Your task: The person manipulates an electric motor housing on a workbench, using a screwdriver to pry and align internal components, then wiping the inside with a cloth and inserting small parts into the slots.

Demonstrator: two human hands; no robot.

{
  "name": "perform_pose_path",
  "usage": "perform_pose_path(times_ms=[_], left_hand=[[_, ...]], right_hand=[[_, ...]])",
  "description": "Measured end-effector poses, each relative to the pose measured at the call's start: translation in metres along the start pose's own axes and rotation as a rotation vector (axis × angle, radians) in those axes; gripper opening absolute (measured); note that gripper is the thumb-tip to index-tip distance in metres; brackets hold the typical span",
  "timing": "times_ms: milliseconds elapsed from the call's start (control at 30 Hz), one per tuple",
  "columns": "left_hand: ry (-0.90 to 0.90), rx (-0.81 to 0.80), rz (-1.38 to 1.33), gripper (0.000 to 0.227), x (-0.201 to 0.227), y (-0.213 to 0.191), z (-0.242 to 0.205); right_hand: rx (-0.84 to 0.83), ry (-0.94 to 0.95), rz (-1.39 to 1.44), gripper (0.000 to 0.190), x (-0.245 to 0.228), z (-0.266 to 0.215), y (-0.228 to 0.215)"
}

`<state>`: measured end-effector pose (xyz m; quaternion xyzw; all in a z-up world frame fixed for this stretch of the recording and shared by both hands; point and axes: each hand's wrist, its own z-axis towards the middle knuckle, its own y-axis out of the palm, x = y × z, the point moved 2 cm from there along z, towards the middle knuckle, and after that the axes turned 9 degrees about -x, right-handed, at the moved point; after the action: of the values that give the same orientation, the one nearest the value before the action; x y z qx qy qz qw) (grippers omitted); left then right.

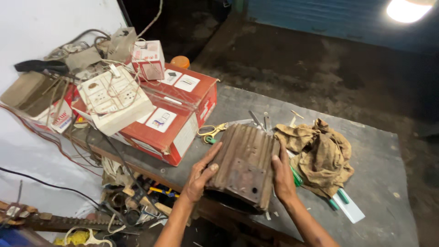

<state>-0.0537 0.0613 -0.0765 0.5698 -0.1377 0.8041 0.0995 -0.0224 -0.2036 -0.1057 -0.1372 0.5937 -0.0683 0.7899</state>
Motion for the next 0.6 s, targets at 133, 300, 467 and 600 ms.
perform_pose_path(times_ms=[133,300,467,600], left_hand=[[0.037,-0.023,0.135,0.079,0.023,0.026,0.002],[0.006,-0.018,0.203,0.089,0.039,0.037,0.002],[0.003,0.074,0.248,0.087,0.042,0.046,0.000],[-0.046,0.196,0.231,0.075,0.041,0.047,0.008]], right_hand=[[0.012,-0.182,0.018,0.075,-0.003,-0.015,-0.017],[0.038,-0.158,0.335,0.078,-0.014,-0.012,-0.013],[0.052,0.004,0.487,0.078,-0.024,-0.005,-0.015],[0.043,0.013,0.336,0.071,-0.014,0.011,-0.019]])
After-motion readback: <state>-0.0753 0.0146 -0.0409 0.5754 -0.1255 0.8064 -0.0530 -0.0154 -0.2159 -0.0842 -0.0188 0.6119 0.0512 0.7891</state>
